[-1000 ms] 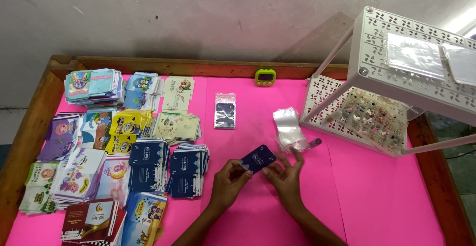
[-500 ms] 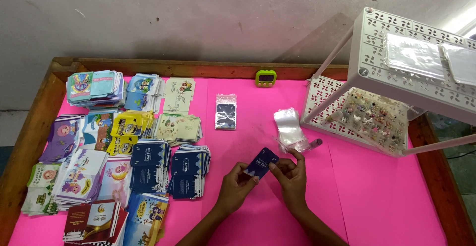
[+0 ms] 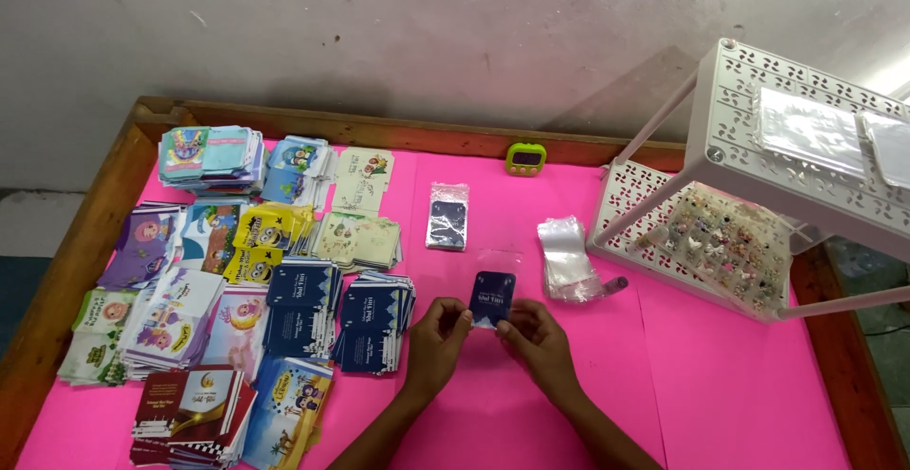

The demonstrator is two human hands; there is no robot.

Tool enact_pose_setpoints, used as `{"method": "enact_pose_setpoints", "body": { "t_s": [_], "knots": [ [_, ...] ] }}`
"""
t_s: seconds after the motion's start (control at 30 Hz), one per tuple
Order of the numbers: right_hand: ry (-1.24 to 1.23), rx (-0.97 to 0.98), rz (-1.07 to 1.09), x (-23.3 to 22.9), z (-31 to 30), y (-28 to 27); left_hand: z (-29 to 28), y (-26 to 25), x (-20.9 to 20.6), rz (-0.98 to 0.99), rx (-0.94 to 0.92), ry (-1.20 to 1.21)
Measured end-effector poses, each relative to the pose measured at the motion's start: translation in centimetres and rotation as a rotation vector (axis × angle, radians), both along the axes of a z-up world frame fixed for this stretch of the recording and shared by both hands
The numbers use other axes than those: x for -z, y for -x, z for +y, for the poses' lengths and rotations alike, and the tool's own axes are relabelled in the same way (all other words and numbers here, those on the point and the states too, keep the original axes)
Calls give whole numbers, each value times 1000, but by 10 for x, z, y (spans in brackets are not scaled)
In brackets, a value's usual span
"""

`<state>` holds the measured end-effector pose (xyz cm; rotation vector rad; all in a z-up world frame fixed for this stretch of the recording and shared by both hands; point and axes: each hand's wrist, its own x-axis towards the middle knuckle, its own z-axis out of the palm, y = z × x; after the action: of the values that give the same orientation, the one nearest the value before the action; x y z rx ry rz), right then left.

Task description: Packaging individual cards into small plastic sleeves by inserting them and folding the top of the sleeve.

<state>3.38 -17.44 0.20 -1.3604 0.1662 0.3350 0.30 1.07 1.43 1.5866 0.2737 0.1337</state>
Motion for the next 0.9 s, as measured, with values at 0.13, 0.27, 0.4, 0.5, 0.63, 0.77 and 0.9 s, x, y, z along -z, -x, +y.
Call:
{"method": "enact_pose_setpoints", "body": {
  "t_s": [0.13,0.27,0.4,0.5,0.63,0.77,0.9],
  "knots": [
    [63,-65,-143,-9,14,-17,2,-2,0,-21,-21,35],
    [268,-44,-303,-29,32,-50,1,1,-11,-91,-140,65],
    [333,-15,-210,-54,59,-78,0,0,-2,-111,-135,71],
    [227,-12,-123,-39,78,-95,-4,2,-3,-113,-110,57],
    [255,63,-37,-46,100,-98,-5,2,0,-139,-100,62],
    [238,105,-75,-34,107,-103,-2,3,-4,-126,-90,78],
    [323,134,-78,-36,107,-103,-2,2,-4,-118,-90,92]
  ]
}}
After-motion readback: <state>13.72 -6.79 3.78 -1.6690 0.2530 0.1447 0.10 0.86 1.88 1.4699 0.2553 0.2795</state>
